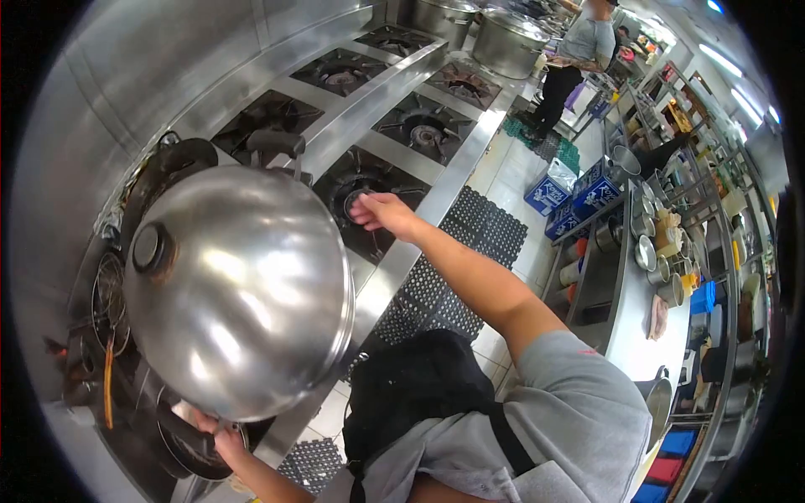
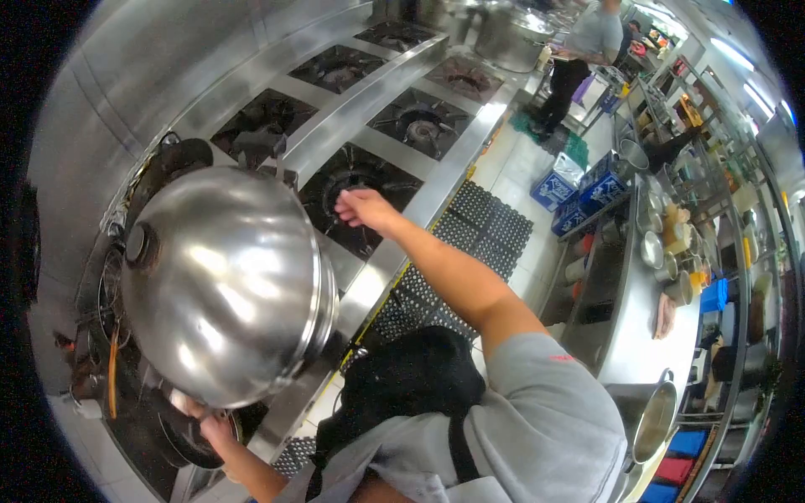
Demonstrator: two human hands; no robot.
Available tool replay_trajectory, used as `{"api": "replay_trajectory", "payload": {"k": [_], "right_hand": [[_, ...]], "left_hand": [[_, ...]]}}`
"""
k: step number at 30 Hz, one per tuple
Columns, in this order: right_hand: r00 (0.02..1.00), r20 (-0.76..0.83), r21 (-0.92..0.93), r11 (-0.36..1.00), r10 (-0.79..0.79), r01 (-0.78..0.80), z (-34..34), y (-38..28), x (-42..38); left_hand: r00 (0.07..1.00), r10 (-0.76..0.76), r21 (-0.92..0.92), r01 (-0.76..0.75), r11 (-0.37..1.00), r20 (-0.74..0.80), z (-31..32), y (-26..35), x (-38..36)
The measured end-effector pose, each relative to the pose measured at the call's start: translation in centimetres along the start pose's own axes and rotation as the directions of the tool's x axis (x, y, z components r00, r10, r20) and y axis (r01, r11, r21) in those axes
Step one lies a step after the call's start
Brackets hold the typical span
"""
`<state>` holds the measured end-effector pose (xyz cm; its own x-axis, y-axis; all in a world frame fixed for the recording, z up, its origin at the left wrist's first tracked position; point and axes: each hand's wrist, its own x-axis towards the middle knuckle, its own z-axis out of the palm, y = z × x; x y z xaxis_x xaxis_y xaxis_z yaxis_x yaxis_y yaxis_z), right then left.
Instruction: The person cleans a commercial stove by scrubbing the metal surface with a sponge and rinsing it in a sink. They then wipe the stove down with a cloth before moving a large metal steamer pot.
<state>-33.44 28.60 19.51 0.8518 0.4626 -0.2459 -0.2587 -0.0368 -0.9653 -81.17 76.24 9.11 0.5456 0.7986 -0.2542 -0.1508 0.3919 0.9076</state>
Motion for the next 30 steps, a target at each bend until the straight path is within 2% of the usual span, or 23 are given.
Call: {"api": "replay_trajectory", "payload": {"k": [1,2,3,5,7,8,10,11,13,14,15,16,17,18,19,21,23,25,30], "right_hand": [[1.0,0.011,0.051,0.999,-0.013,0.012,0.8,-0.8,1.8],[1.0,0.005,0.052,0.999,-0.015,0.015,1.6,-1.7,3.4],[0.999,0.042,0.125,0.992,0.009,-0.014,2.5,-2.8,4.9],[0.996,0.082,0.189,0.981,0.029,-0.044,3.6,-4.1,7.8],[0.962,0.263,0.189,0.974,0.074,-0.127,4.6,-4.7,10.4],[0.961,0.266,0.185,0.975,0.071,-0.123,5.2,-5.4,10.9],[0.94,0.339,0.188,0.976,0.041,-0.11,6.7,-6.5,11.2],[0.94,0.34,0.189,0.976,0.039,-0.109,7.2,-6.7,11.9],[0.96,0.264,0.159,0.978,0.093,-0.138,8.2,-6.3,14.1],[0.964,0.251,0.195,0.97,0.094,-0.145,8.6,-6.1,15.1],[0.965,0.248,0.201,0.969,0.091,-0.143,8.9,-5.8,16.1],[0.958,0.266,0.152,0.977,0.104,-0.148,9.0,-5.4,17.0],[0.953,0.281,0.105,0.983,0.118,-0.153,9.1,-5.2,17.5],[0.949,0.292,0.116,0.98,0.121,-0.161,9.4,-5.6,17.2],[0.952,0.282,0.123,0.979,0.121,-0.161,9.2,-6.0,17.1],[0.877,0.401,-0.013,0.959,0.265,-0.284,8.6,-7.0,16.6],[0.894,0.38,-0.025,0.969,0.235,-0.245,8.3,-7.7,15.0],[0.849,0.447,-0.038,0.954,0.283,-0.298,7.8,-7.3,14.5],[0.914,0.383,0.144,0.969,0.134,-0.203,4.9,-6.5,8.7]], "left_hand": [[0.999,-0.028,-0.007,0.028,1.0,0.024,-1.9,0.3,-1.6],[0.997,-0.055,-0.016,0.056,0.998,0.047,1.9,1.5,0.1],[0.995,-0.079,-0.027,0.081,0.996,0.068,2.2,2.1,-0.7],[0.986,-0.128,-0.054,0.134,0.99,0.105,-0.9,2.1,-5.5],[0.976,-0.171,-0.078,0.183,0.98,0.135,2.8,3.5,-7.5],[0.977,-0.166,-0.084,0.178,0.98,0.134,4.6,3.8,-8.6],[0.972,-0.051,-0.118,0.079,0.99,0.231,8.5,4.9,-10.1],[0.972,-0.048,-0.118,0.077,0.99,0.231,9.7,5.6,-10.4],[0.985,-0.122,-0.099,0.134,0.986,0.119,11.8,6.5,-11.0],[0.996,-0.06,-0.167,0.071,0.983,0.066,12.9,6.4,-11.2],[0.996,-0.059,-0.163,0.069,0.984,0.07,12.5,5.9,-10.6],[0.944,0.263,0.298,-0.315,0.901,0.201,11.1,4.8,-9.9],[0.773,0.445,0.604,-0.633,0.485,0.452,9.7,4.3,-9.3],[0.76,0.44,0.754,-0.612,0.238,0.479,8.7,4.5,-9.0],[0.757,0.433,0.749,-0.619,0.236,0.489,9.0,4.7,-7.9],[0.769,0.399,0.72,-0.624,0.303,0.499,9.3,4.4,-7.1],[0.777,0.367,0.687,-0.626,0.369,0.511,10.3,4.3,-5.5],[0.786,0.333,0.658,-0.618,0.431,0.52,11.0,4.4,-4.7],[0.809,0.274,0.591,-0.573,0.569,0.521,11.7,4.9,-3.0]]}}
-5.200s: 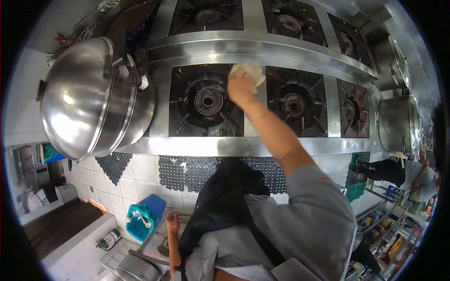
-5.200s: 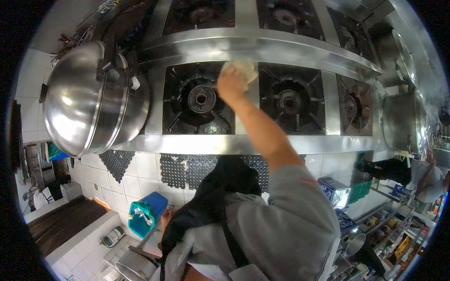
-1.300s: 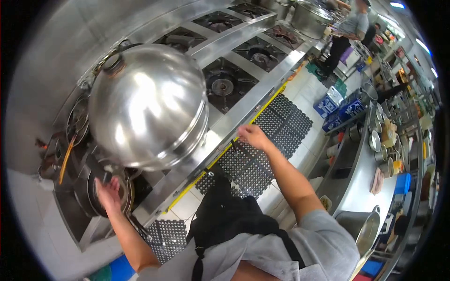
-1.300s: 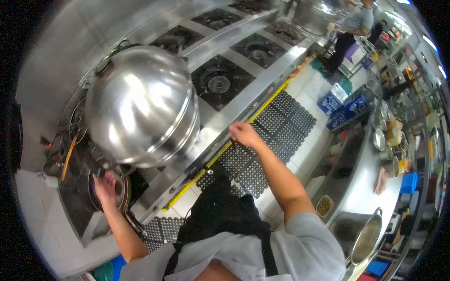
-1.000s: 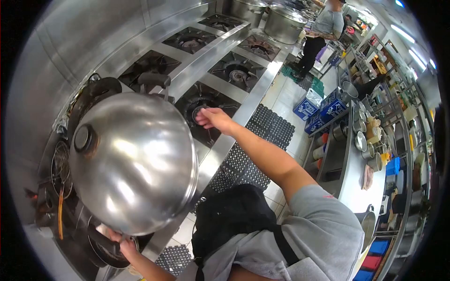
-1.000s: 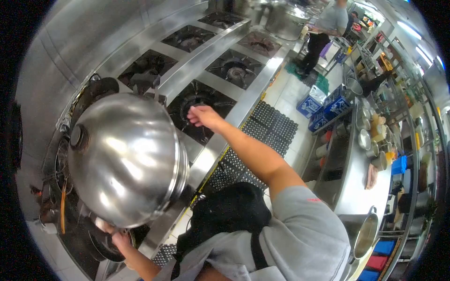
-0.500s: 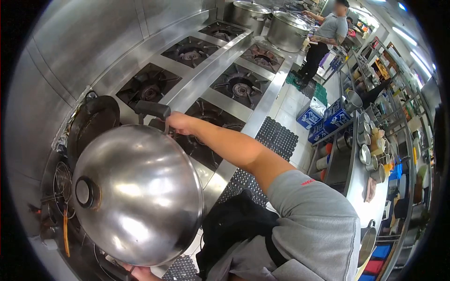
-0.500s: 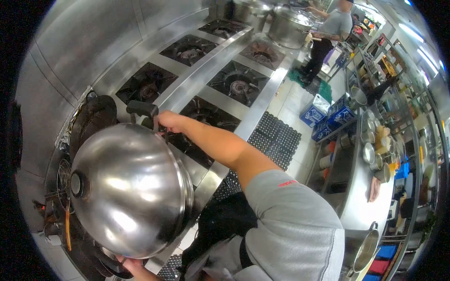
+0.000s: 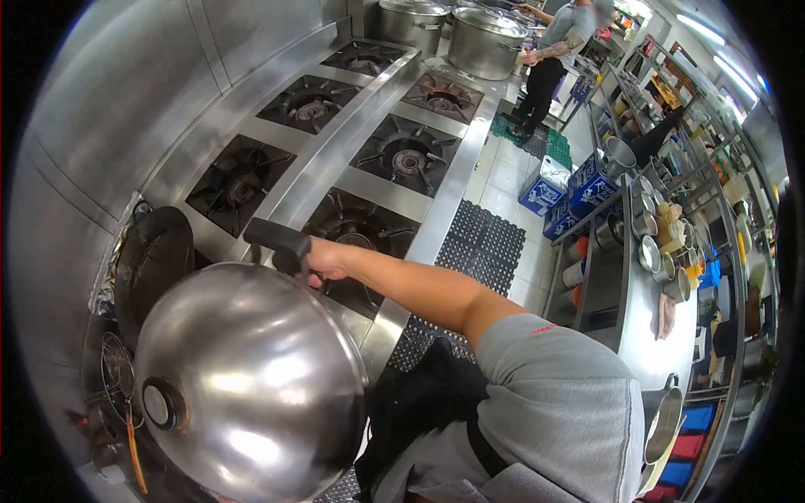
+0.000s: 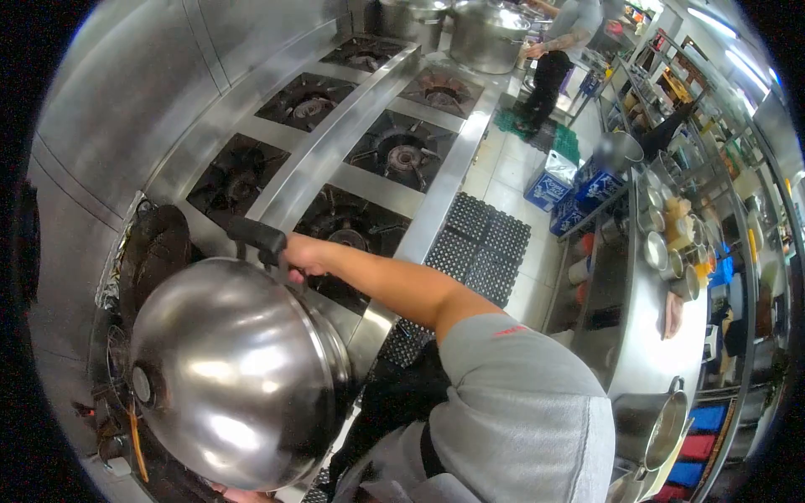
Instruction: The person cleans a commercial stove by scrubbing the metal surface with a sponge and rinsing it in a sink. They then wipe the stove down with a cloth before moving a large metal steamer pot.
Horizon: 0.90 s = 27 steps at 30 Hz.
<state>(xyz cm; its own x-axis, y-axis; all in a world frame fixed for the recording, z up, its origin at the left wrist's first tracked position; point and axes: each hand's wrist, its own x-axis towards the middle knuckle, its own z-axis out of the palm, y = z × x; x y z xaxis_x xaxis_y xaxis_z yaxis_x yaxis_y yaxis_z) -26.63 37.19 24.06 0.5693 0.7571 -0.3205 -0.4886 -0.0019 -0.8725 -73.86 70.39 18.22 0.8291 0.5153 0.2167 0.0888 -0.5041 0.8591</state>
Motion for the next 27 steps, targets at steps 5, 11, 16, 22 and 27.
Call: {"api": "replay_trajectory", "payload": {"k": [5,11,16,22,27], "right_hand": [[0.988,-0.153,0.072,0.997,-0.014,0.026,-2.4,0.7,-5.1],[0.943,-0.332,0.229,0.971,0.011,0.07,-5.8,-0.2,-11.7],[0.942,-0.325,0.094,0.988,-0.082,0.118,-11.1,-1.6,-16.1],[0.915,-0.341,0.044,0.969,-0.214,0.243,-23.1,-4.1,-21.8],[0.87,-0.447,0.068,0.961,-0.209,0.267,-31.7,-7.3,-27.3]], "left_hand": [[0.998,-0.034,-0.151,0.042,0.988,0.054,0.7,-0.2,2.0],[0.991,-0.056,-0.328,0.093,0.94,0.12,3.9,0.9,4.2],[0.976,-0.04,-0.451,0.136,0.882,0.215,9.6,3.6,7.9],[0.957,0.042,-0.609,0.149,0.779,0.287,22.9,10.5,13.5],[0.919,0.07,-0.679,0.234,0.696,0.388,34.4,16.9,17.3]]}}
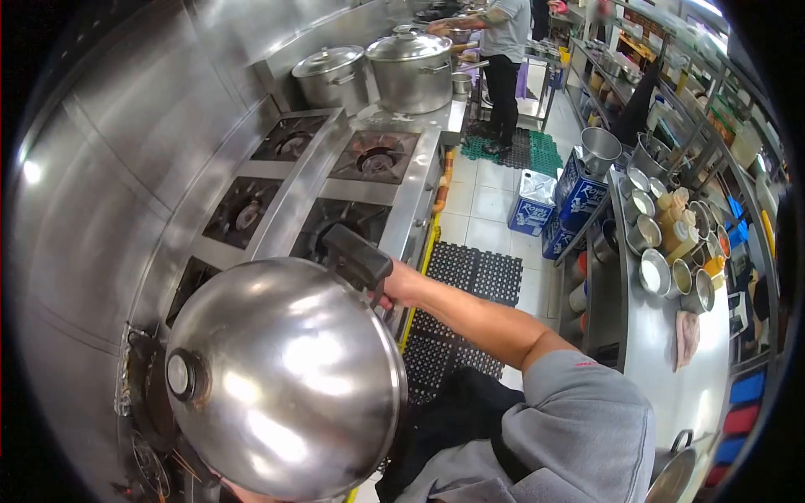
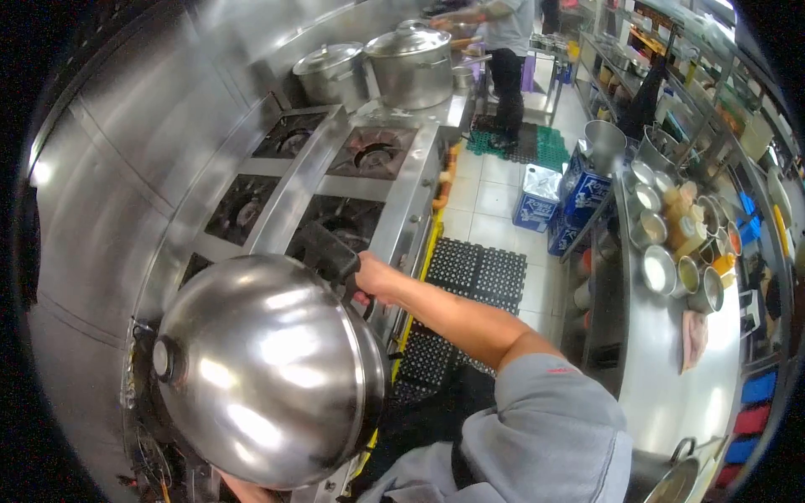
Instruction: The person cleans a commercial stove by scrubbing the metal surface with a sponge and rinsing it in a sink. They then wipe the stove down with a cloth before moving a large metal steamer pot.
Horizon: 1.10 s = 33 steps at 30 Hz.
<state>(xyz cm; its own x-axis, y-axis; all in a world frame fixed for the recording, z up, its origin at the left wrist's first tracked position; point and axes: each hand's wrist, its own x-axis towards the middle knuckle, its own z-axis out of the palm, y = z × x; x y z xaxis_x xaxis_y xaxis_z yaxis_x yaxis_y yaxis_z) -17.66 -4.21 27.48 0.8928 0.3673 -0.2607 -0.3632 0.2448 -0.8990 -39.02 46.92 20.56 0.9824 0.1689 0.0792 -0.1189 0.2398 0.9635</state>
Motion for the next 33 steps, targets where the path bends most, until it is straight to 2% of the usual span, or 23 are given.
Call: {"api": "replay_trajectory", "payload": {"k": [3,4,6,8,9,10,11,12,13,14,16,17,19,20,22,23,24,26,27,28,30,32,33], "right_hand": [[0.993,-0.12,-0.008,1.0,-0.019,0.018,-5.8,-2.6,1.4],[0.989,-0.151,0.054,0.999,0.007,0.001,-7.8,-3.1,2.2],[0.982,-0.17,0.051,0.996,0.081,-0.074,-12.1,-4.6,3.4],[0.985,-0.171,-0.002,1.0,-0.018,0.018,-15.1,-7.8,3.2],[0.95,-0.309,-0.014,0.999,0.041,-0.047,-16.8,-8.8,3.7],[0.962,-0.267,-0.014,0.998,-0.064,0.063,-18.9,-9.3,4.4],[0.917,-0.397,0.012,0.999,0.05,-0.049,-20.9,-10.4,4.9],[0.924,-0.368,0.089,0.993,0.104,-0.076,-23.9,-10.7,6.3],[0.865,-0.495,0.091,0.985,-0.084,0.148,-26.0,-9.8,7.9],[0.9,-0.428,0.022,0.994,-0.084,0.103,-28.9,-10.3,8.8],[0.855,-0.506,-0.004,0.991,-0.116,0.132,-32.7,-10.9,10.4],[0.858,-0.501,0.017,0.99,-0.111,0.138,-33.8,-11.9,11.0],[0.865,-0.49,0.037,0.989,-0.106,0.142,-35.8,-14.2,12.4],[0.859,-0.499,0.037,0.987,-0.119,0.158,-36.8,-15.3,13.4],[0.86,-0.494,0.034,0.985,-0.132,0.171,-39.5,-17.4,16.2],[0.855,-0.504,0.042,0.985,-0.121,0.165,-41.0,-18.2,17.6],[0.853,-0.51,0.046,0.987,-0.11,0.154,-42.5,-19.1,19.1],[0.855,-0.494,0.086,0.97,-0.158,0.229,-44.7,-21.0,22.5],[0.849,-0.502,0.072,0.97,-0.167,0.234,-46.5,-21.9,24.4],[0.841,-0.514,0.065,0.97,-0.169,0.234,-47.8,-22.2,25.9],[0.858,-0.484,0.105,0.962,-0.173,0.253,-49.6,-23.7,28.5],[0.885,-0.417,0.094,0.958,-0.208,0.269,-50.6,-25.4,30.9],[0.894,-0.41,0.104,0.964,-0.182,0.244,-50.5,-26.5,31.7]], "left_hand": [[0.999,-0.027,-0.092,0.029,0.995,0.017,4.5,-1.5,3.9],[0.999,-0.039,-0.123,0.041,0.992,0.017,5.8,-2.0,5.1],[0.998,-0.051,-0.191,0.054,0.98,0.024,8.2,-3.4,8.4],[0.998,-0.061,-0.269,0.067,0.961,0.031,10.7,-5.4,12.0],[0.997,-0.065,-0.308,0.072,0.949,0.034,11.7,-6.6,13.9],[0.997,-0.067,-0.348,0.076,0.934,0.037,12.5,-7.8,15.9],[0.996,-0.074,-0.388,0.084,0.918,0.041,13.3,-9.2,17.8],[0.995,-0.088,-0.42,0.098,0.902,0.043,16.1,-8.5,19.7],[0.997,-0.078,-0.44,0.082,0.894,0.027,19.3,-7.5,19.5],[0.981,-0.142,-0.255,0.172,0.952,0.134,28.0,-2.8,22.7],[0.97,-0.135,-0.066,0.151,0.986,0.202,30.9,-2.6,27.4],[0.972,-0.142,-0.06,0.156,0.986,0.188,31.1,-3.8,29.9],[0.917,-0.187,-0.369,0.32,0.873,0.352,31.2,-6.9,35.3],[0.923,-0.181,-0.375,0.31,0.873,0.34,32.4,-7.1,37.4],[0.892,-0.05,-0.266,0.187,0.946,0.45,36.3,-7.0,41.6],[0.966,-0.217,-0.232,0.245,0.941,0.14,38.4,-7.1,42.6],[0.969,-0.218,-0.24,0.24,0.941,0.114,39.7,-7.5,43.9],[0.94,-0.307,-0.292,0.338,0.895,0.148,42.1,-7.5,47.0],[0.934,-0.357,-0.39,0.332,0.859,0.01,44.3,-7.9,48.8],[0.935,-0.354,-0.392,0.317,0.864,-0.023,44.2,-8.7,50.6],[0.917,-0.396,-0.402,0.385,0.831,0.059,43.8,-12.0,55.2],[0.895,-0.445,-0.412,0.396,0.821,-0.027,44.3,-14.5,59.3],[0.875,-0.484,-0.426,0.432,0.795,-0.015,44.1,-15.6,61.4]]}}
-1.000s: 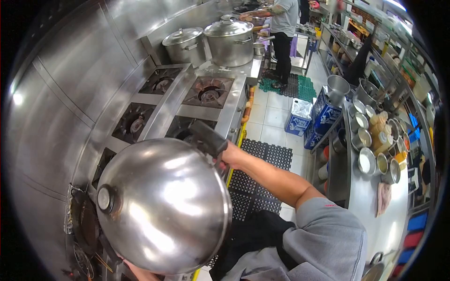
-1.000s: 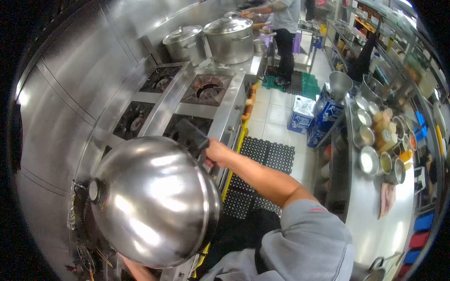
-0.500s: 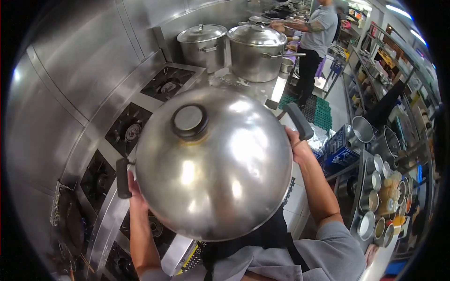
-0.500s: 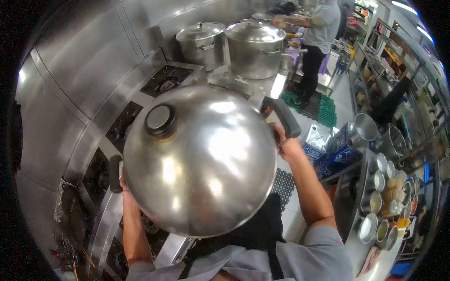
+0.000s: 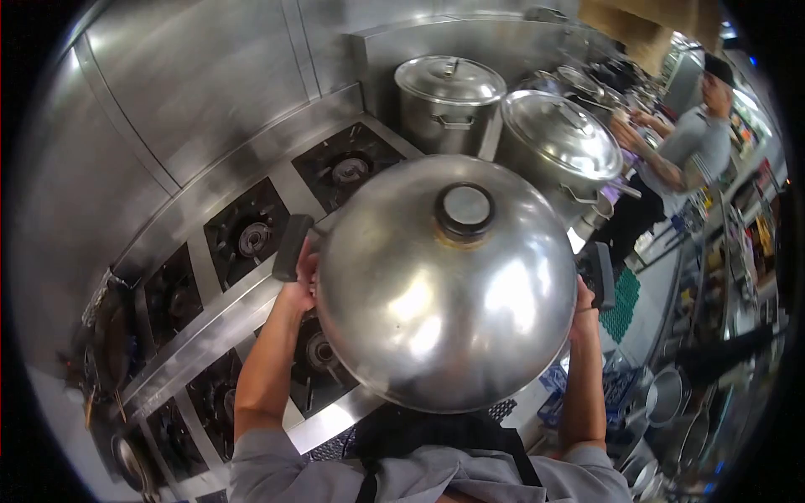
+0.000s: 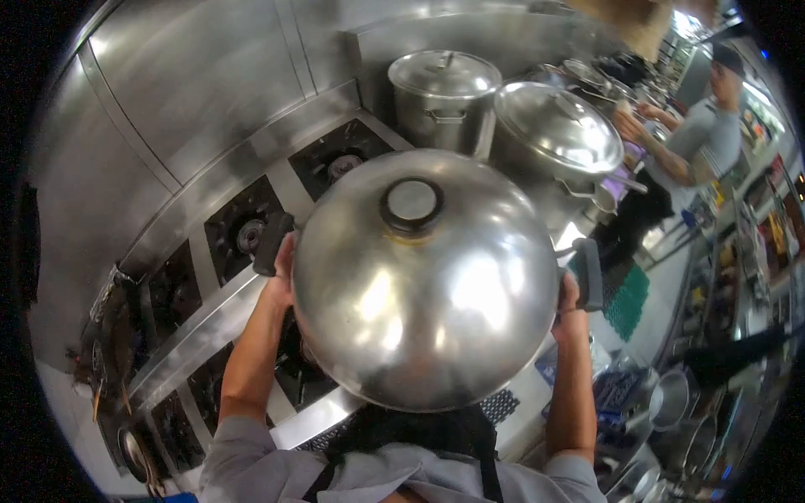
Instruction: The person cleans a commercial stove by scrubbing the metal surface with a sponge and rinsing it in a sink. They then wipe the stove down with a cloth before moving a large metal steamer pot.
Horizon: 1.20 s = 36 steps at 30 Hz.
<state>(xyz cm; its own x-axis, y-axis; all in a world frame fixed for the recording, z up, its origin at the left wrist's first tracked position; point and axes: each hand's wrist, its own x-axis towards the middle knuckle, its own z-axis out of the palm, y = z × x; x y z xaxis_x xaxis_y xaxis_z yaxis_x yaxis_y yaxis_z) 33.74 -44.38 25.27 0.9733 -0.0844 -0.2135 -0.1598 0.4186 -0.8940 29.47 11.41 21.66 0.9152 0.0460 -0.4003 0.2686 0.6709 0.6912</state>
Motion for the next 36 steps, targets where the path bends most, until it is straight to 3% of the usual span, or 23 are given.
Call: {"api": "replay_trajectory", "payload": {"k": [5,6,7,9,10,12,14,16,18,19,21,22,23,24,25,26,27,28,29,31,32,34,36], "right_hand": [[0.994,0.1,0.032,0.999,0.039,-0.043,-1.5,0.3,6.6],[0.993,0.104,0.055,0.997,0.047,-0.053,-1.5,0.3,7.3],[0.988,0.155,0.032,0.999,0.028,-0.033,-1.0,-0.5,7.5],[0.99,0.105,0.111,0.988,0.095,-0.107,-1.8,0.2,9.9],[0.987,0.12,0.102,0.987,0.109,-0.121,-1.6,0.2,10.6],[0.994,0.044,0.163,0.981,0.101,-0.107,-0.6,0.1,10.8],[0.994,-0.027,0.161,0.982,0.109,-0.103,0.4,0.4,10.3],[0.992,-0.086,0.17,0.982,0.096,-0.08,-0.4,0.8,10.3],[0.995,-0.067,0.172,0.984,0.069,-0.056,-0.3,1.0,9.8],[1.0,-0.015,0.185,0.983,0.024,-0.021,-0.2,1.5,9.9],[0.999,-0.046,0.182,0.983,0.03,-0.021,0.3,1.6,9.7],[0.997,-0.071,0.195,0.981,0.016,-0.002,0.6,1.6,10.0],[0.997,-0.073,0.181,0.983,0.022,-0.008,0.6,1.4,10.5],[0.996,-0.079,0.185,0.983,0.031,-0.016,0.3,1.2,11.2],[0.996,-0.082,0.194,0.981,0.037,-0.021,0.2,1.1,12.2],[0.998,-0.053,0.21,0.977,0.042,-0.03,0.3,0.8,13.0],[0.998,-0.051,0.201,0.979,0.045,-0.034,0.5,0.7,13.2],[0.998,-0.052,0.184,0.983,0.039,-0.029,0.7,0.6,13.6],[0.998,-0.058,0.162,0.986,0.036,-0.027,0.7,0.5,13.5],[0.995,-0.095,0.143,0.989,0.038,-0.024,0.7,0.7,13.4],[0.991,-0.13,0.139,0.99,0.039,-0.02,0.8,0.8,13.2],[0.994,-0.107,0.144,0.99,0.025,-0.009,1.4,1.0,12.2],[0.986,-0.167,0.141,0.99,0.017,0.007,2.9,1.0,10.7]], "left_hand": [[0.997,-0.026,0.026,0.028,0.999,-0.071,2.9,1.1,8.0],[0.993,-0.012,0.124,0.027,0.992,-0.121,1.9,1.2,9.8],[0.989,-0.008,0.112,0.025,0.993,-0.149,0.9,1.5,11.9],[0.95,-0.254,0.049,0.249,0.967,0.183,-0.4,3.1,15.6],[0.955,-0.245,0.034,0.242,0.97,0.168,0.4,3.8,17.0],[0.996,-0.082,0.219,0.071,0.973,0.044,2.1,4.6,19.6],[0.996,-0.061,0.26,0.074,0.963,-0.057,0.9,5.2,24.8],[0.914,-0.172,0.052,0.164,0.985,0.369,4.9,7.6,23.9],[0.955,-0.245,0.271,0.194,0.943,0.167,5.7,7.8,27.3],[0.955,-0.248,0.252,0.203,0.946,0.164,6.5,7.9,27.1],[0.975,-0.105,0.485,-0.003,0.874,0.195,9.0,8.5,25.5],[0.975,-0.108,0.477,0.002,0.879,0.194,10.2,8.8,25.0],[0.978,-0.041,0.569,-0.085,0.818,0.205,11.0,8.7,24.4],[0.975,0.022,0.653,-0.165,0.739,0.221,10.9,8.3,23.9],[0.976,0.021,0.647,-0.159,0.746,0.216,9.0,8.2,25.5],[0.868,0.158,0.731,-0.484,0.481,0.47,6.1,7.9,28.4],[0.677,0.192,0.663,-0.735,0.14,0.71,4.2,7.5,29.8],[0.859,0.491,0.657,-0.455,0.601,0.146,8.9,6.2,26.9],[0.861,0.49,0.649,-0.453,0.611,0.14,9.3,6.7,26.1],[0.962,0.266,0.691,-0.234,0.683,0.062,9.3,7.8,26.0],[0.961,0.27,0.685,-0.237,0.689,0.062,9.5,8.1,26.0],[0.998,0.05,0.49,-0.023,0.872,-0.043,9.8,8.7,27.0],[0.997,0.08,0.496,-0.063,0.866,-0.014,8.9,9.1,26.8]]}}
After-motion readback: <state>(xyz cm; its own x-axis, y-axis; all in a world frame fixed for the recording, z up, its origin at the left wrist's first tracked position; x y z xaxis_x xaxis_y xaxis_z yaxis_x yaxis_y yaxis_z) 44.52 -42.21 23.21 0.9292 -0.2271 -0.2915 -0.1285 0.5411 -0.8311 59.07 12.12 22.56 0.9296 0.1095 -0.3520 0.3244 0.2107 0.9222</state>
